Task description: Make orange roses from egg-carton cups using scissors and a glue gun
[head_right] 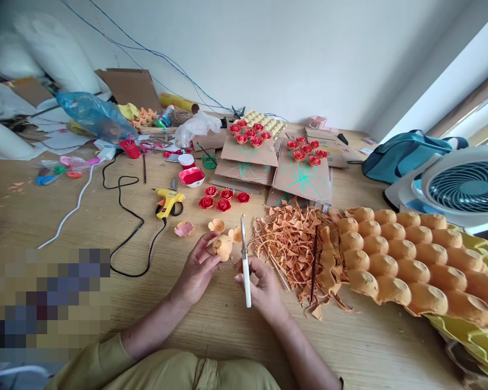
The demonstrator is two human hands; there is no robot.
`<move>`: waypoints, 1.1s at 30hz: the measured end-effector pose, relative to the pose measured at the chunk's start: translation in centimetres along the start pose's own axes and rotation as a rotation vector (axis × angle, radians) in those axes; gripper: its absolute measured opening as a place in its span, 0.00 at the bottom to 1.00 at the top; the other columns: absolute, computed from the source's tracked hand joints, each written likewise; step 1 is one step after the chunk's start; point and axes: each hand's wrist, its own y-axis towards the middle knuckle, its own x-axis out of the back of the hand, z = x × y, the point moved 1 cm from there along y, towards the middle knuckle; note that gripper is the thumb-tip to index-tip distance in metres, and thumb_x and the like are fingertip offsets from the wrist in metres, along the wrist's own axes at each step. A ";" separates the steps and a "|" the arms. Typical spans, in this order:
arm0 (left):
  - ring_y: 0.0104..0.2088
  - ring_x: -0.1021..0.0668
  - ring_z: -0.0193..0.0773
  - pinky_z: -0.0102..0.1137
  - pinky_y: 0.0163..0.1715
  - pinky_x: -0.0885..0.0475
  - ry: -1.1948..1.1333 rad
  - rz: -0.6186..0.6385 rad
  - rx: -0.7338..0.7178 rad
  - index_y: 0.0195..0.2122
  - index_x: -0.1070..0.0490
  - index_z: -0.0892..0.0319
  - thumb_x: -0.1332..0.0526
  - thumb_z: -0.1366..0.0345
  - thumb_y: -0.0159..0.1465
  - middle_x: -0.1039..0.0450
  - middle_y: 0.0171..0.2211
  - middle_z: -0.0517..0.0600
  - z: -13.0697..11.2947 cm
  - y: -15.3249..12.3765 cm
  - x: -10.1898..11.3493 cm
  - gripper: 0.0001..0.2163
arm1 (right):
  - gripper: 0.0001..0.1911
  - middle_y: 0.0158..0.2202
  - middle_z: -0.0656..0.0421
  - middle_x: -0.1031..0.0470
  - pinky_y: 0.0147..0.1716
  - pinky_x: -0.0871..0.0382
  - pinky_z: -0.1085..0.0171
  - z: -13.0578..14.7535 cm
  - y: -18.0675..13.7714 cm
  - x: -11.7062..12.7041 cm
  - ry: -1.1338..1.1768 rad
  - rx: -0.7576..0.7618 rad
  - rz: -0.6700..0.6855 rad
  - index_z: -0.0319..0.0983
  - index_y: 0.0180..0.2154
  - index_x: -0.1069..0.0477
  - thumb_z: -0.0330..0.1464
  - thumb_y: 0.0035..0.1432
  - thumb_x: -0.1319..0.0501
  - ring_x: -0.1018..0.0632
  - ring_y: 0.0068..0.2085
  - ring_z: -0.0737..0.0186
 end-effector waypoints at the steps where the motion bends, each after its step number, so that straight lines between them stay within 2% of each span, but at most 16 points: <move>1: 0.43 0.23 0.33 0.26 0.44 0.30 0.021 0.010 0.005 0.51 0.31 0.53 0.29 0.68 0.58 0.23 0.43 0.47 0.1 -0.1 0.0 0.21 | 0.10 0.33 0.60 0.30 0.33 0.37 0.63 0.1 0.0 -0.1 0.085 -0.025 -0.019 0.42 0.37 0.30 0.41 0.60 0.36 0.31 0.33 0.61; 4: 0.44 0.23 0.34 0.27 0.47 0.30 0.097 0.061 0.021 0.53 0.33 0.53 0.30 0.67 0.58 0.24 0.43 0.48 0.3 -0.3 -0.2 0.22 | 0.15 0.35 0.60 0.29 0.35 0.35 0.63 0.3 0.2 -0.3 0.262 -0.085 -0.093 0.42 0.41 0.31 0.40 0.56 0.31 0.30 0.34 0.62; 7: 0.44 0.23 0.36 0.30 0.50 0.30 0.166 0.104 0.034 0.54 0.35 0.54 0.30 0.67 0.59 0.24 0.44 0.49 0.4 -0.6 -0.5 0.23 | 0.17 0.33 0.62 0.30 0.34 0.35 0.63 0.2 0.2 -0.5 0.332 -0.128 -0.157 0.43 0.42 0.32 0.40 0.54 0.30 0.31 0.33 0.63; 15: 0.44 0.23 0.38 0.32 0.48 0.29 0.244 0.142 0.033 0.54 0.36 0.55 0.30 0.66 0.59 0.26 0.43 0.51 0.9 -0.7 -0.6 0.23 | 0.20 0.31 0.63 0.34 0.28 0.36 0.66 0.6 0.1 -0.5 0.263 -0.110 -0.239 0.42 0.39 0.34 0.43 0.52 0.29 0.34 0.29 0.66; 21: 0.42 0.25 0.39 0.32 0.45 0.30 0.205 0.144 0.093 0.54 0.34 0.56 0.28 0.63 0.57 0.28 0.39 0.50 0.7 -0.5 -0.3 0.25 | 0.20 0.30 0.62 0.34 0.26 0.34 0.65 1.2 0.2 -0.2 0.122 -0.076 -0.208 0.43 0.40 0.37 0.47 0.55 0.33 0.33 0.28 0.65; 26: 0.36 0.26 0.36 0.30 0.38 0.33 0.101 0.190 0.177 0.53 0.32 0.58 0.32 0.55 0.61 0.28 0.36 0.49 0.8 -0.3 0.2 0.22 | 0.20 0.31 0.63 0.34 0.27 0.34 0.65 1.3 0.1 0.4 0.100 -0.104 -0.035 0.42 0.39 0.35 0.46 0.54 0.31 0.33 0.28 0.65; 29: 0.33 0.26 0.34 0.29 0.36 0.34 0.082 0.195 0.247 0.50 0.31 0.59 0.32 0.56 0.61 0.28 0.33 0.48 0.9 -0.2 0.2 0.19 | 0.18 0.33 0.62 0.33 0.32 0.32 0.65 1.0 0.0 0.9 0.085 -0.113 0.044 0.42 0.39 0.33 0.42 0.54 0.30 0.31 0.32 0.64; 33: 0.30 0.27 0.32 0.28 0.34 0.34 0.115 0.183 0.264 0.47 0.29 0.59 0.28 0.60 0.56 0.29 0.30 0.46 0.7 -0.1 0.0 0.20 | 0.19 0.35 0.61 0.31 0.35 0.30 0.64 0.5 -0.1 1.3 0.088 -0.115 0.035 0.43 0.42 0.33 0.42 0.54 0.30 0.29 0.34 0.62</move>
